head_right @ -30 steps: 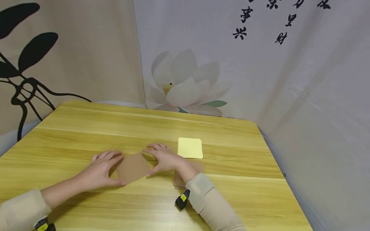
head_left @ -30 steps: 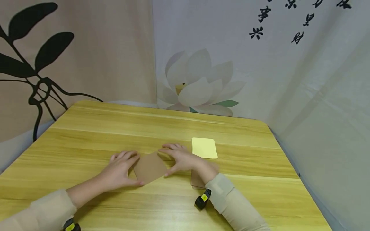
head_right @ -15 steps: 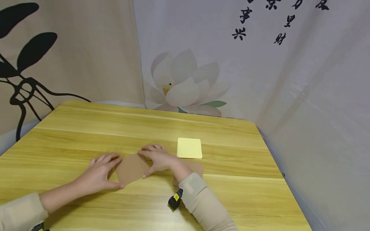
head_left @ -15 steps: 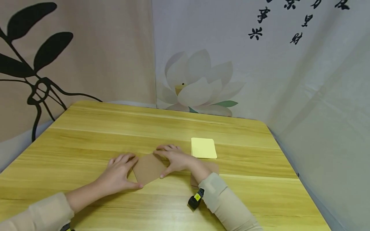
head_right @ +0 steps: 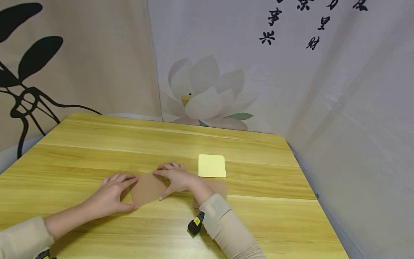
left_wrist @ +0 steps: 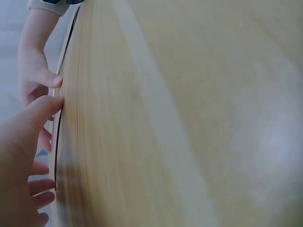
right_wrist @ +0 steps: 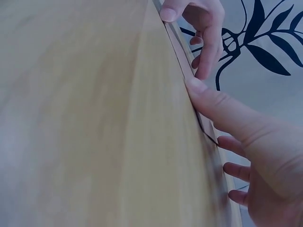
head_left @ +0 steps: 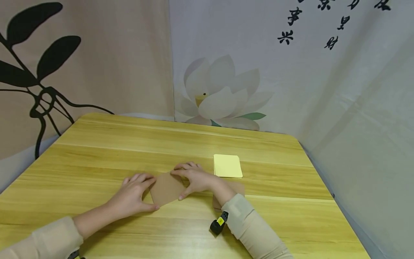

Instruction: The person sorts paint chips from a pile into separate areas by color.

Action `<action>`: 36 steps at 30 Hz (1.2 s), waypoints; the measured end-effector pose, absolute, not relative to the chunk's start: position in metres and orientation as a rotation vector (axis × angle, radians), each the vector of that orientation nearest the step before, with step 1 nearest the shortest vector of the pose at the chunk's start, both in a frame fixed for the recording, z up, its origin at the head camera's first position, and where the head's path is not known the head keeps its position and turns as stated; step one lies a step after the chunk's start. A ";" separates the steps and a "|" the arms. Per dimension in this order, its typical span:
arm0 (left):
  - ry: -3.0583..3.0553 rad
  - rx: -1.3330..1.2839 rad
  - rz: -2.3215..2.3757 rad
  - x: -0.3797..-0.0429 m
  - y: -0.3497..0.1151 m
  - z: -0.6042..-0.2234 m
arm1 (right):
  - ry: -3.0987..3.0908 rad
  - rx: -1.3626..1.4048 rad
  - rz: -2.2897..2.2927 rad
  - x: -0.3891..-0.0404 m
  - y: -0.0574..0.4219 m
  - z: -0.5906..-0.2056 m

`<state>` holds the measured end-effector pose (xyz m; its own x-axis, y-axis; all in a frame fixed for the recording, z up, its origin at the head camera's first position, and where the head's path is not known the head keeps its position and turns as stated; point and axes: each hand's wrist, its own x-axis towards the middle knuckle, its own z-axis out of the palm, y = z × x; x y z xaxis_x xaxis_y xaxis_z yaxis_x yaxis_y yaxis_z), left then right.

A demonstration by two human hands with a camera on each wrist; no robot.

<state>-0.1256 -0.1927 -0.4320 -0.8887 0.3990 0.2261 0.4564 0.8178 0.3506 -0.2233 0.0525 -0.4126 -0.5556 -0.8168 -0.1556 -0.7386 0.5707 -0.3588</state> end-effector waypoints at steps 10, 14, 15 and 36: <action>-2.855 -0.683 -0.613 -0.127 -0.191 -0.436 | 2.523 -1.301 -0.404 -0.221 0.052 -0.415; -2.859 -0.687 -0.623 -0.127 -0.191 -0.437 | 2.548 -1.326 -0.398 -0.219 0.051 -0.415; -2.860 -0.688 -0.629 -0.127 -0.191 -0.437 | 2.553 -1.332 -0.397 -0.218 0.051 -0.416; -2.858 -0.710 -0.604 -0.132 -0.183 -0.434 | 2.586 -1.313 -0.480 -0.210 0.062 -0.412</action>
<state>-0.1323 -0.1830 -0.4338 -0.8797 0.4200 0.2229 0.4743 0.8086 0.3482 -0.2096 0.0621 -0.4121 -0.5847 -0.8106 -0.0326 -0.7450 0.5524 -0.3740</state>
